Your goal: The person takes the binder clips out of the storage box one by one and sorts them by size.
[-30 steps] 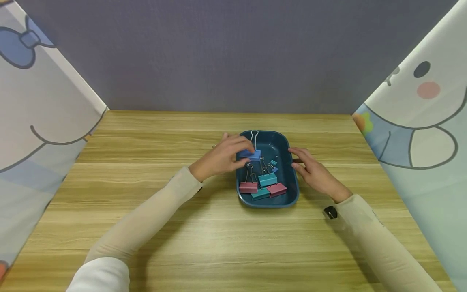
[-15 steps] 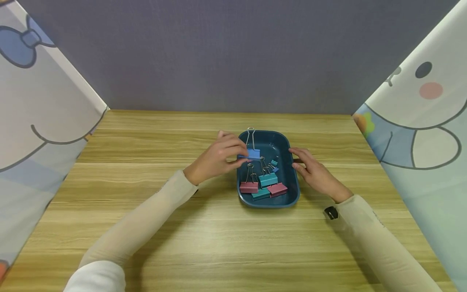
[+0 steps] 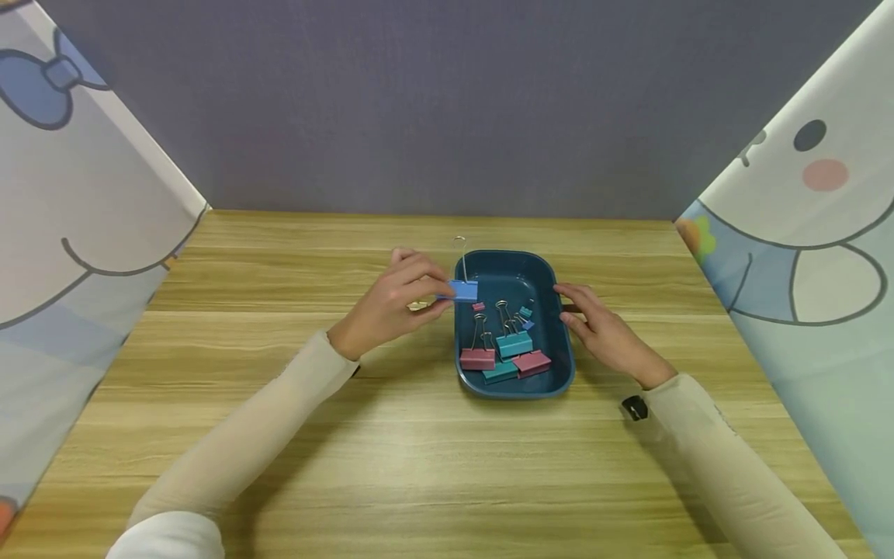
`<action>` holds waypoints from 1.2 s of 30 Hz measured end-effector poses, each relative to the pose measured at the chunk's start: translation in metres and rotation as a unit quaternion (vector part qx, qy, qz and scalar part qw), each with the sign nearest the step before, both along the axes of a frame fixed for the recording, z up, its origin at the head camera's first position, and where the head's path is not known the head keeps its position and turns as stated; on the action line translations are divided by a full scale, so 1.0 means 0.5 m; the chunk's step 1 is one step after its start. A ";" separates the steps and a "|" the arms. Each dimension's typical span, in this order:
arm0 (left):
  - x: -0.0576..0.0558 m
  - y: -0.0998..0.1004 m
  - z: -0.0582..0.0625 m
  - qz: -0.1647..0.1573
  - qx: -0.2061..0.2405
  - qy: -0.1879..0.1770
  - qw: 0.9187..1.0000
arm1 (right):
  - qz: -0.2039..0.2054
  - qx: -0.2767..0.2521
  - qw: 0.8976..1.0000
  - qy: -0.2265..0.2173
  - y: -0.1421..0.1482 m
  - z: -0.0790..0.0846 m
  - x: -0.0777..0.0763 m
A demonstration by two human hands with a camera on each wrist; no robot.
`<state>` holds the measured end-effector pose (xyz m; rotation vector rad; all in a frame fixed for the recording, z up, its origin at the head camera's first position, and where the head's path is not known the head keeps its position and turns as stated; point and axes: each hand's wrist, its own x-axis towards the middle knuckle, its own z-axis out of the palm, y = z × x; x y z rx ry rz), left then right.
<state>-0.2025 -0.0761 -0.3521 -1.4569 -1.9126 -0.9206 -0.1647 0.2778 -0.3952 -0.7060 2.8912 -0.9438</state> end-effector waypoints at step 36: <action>-0.012 -0.186 -0.062 0.123 0.003 -0.070 0.990 | -0.001 -0.002 1.000 -0.001 -0.002 0.004 0.005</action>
